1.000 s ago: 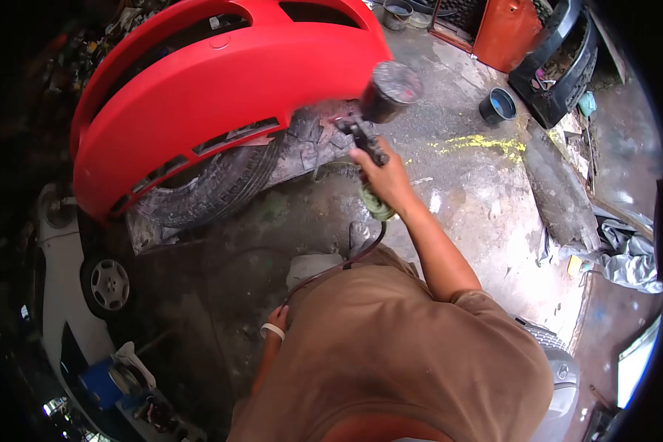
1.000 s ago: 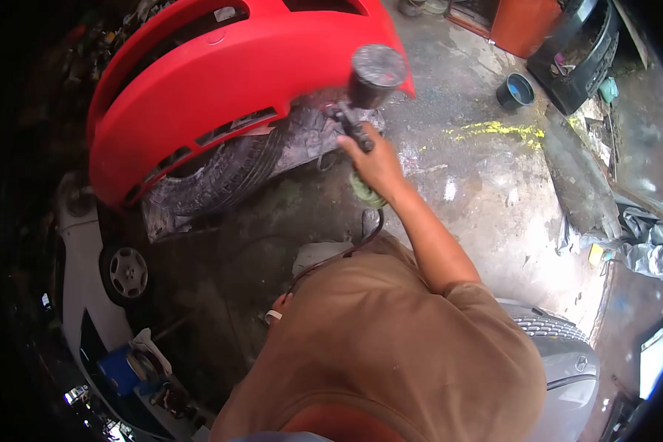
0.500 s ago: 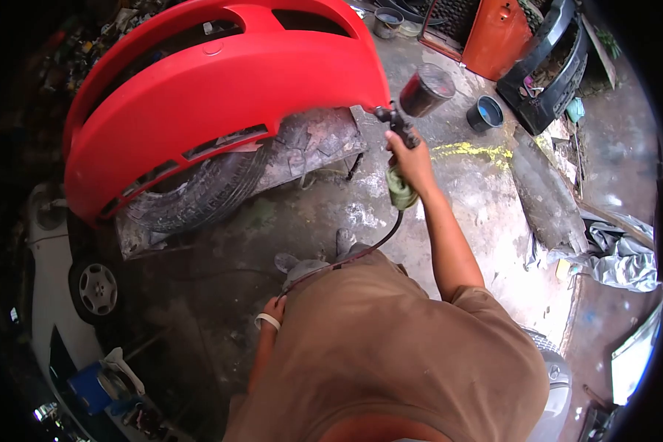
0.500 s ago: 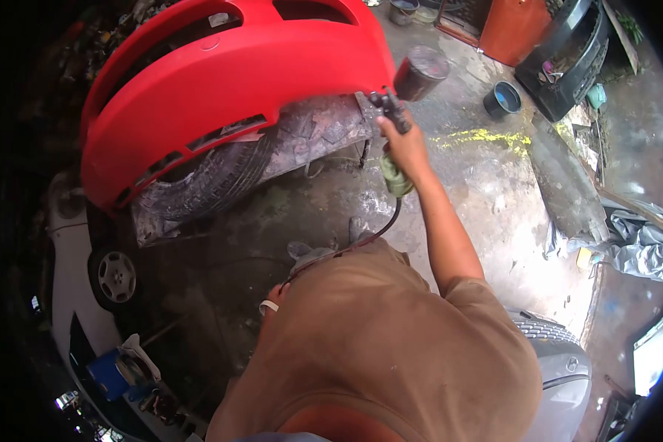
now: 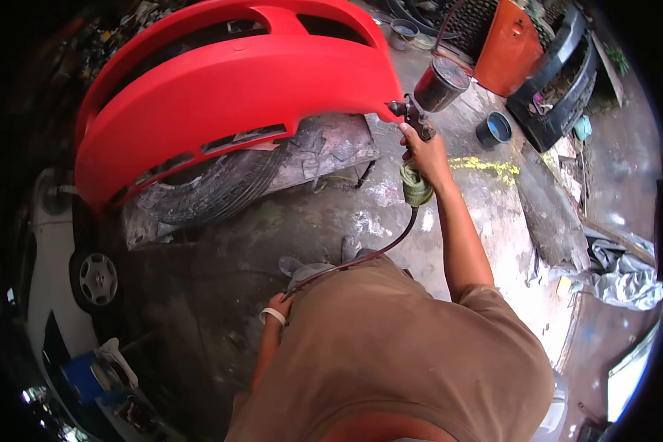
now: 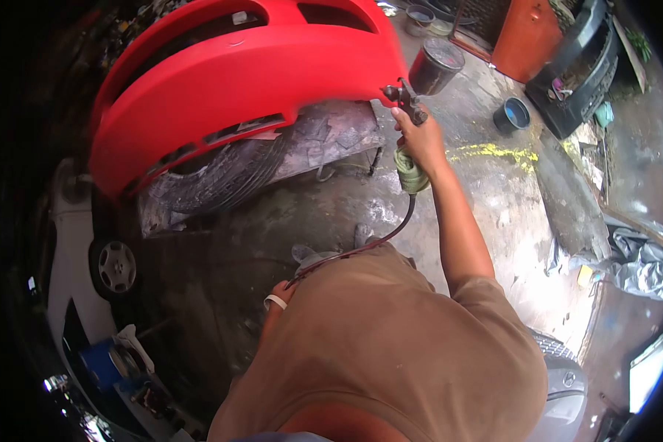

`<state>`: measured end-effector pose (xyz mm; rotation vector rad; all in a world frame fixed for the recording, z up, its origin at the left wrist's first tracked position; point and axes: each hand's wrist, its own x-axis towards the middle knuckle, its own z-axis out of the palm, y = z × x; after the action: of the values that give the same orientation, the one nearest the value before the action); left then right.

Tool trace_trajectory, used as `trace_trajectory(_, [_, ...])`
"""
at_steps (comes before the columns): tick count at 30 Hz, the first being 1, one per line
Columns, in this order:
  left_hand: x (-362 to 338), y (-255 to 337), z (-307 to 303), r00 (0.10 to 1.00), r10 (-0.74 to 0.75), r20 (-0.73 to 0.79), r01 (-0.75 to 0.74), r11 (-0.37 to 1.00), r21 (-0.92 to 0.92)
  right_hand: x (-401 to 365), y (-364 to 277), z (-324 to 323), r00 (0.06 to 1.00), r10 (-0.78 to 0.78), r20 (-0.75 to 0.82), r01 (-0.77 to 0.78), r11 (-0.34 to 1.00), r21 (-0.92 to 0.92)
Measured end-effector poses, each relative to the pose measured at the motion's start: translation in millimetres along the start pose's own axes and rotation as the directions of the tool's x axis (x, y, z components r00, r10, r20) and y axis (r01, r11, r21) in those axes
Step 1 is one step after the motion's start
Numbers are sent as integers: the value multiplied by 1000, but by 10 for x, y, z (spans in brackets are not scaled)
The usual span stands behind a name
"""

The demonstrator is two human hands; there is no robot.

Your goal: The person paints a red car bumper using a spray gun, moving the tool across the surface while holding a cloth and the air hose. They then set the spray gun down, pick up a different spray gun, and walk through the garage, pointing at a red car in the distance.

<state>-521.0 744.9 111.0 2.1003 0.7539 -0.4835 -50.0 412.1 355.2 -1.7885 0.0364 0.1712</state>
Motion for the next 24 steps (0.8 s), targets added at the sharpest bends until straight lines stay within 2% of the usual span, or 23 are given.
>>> trace_trajectory(3, [-70, -16, 66, 999, -35, -33, 33, 998, -51, -107, -245, 297, 988, -94, 119, 97, 995, -17])
trace_trajectory(4, [-93, -31, 88, 998, -41, -49, 39, 998, -54, -219, -462, 395, 986, -64, 152, 66, 998, -9])
trace_trajectory(8, [-185, -6, 131, 991, -103, -84, 94, 990, -105, -468, -930, 792, 944, -110, 312, 113, 994, 9])
trace_trajectory(12, [-199, -6, 204, 988, -104, -114, 94, 991, -93, -528, -1089, 1172, 876, -229, 424, 262, 965, -19])
trace_trajectory(15, [-155, -123, 292, 987, -80, -141, 68, 994, -91, -620, -1277, 1281, 829, -188, 527, 208, 978, 21])
trace_trajectory(19, [-123, 23, 263, 988, -105, -109, 94, 990, -103, -436, -1209, 1062, 868, -213, 450, 241, 970, -7])
trace_trajectory(20, [-124, 62, 235, 988, -113, -106, 103, 990, -91, -343, -1099, 986, 879, -261, 400, 281, 960, 9])
trace_trajectory(23, [-77, 223, 176, 989, -94, -112, 89, 995, -44, -152, -955, 633, 938, -127, 322, 137, 991, -7])
trace_trajectory(24, [-16, 153, 208, 990, -79, -115, 76, 997, -26, -129, -937, 516, 948, -155, 279, 158, 987, 10])
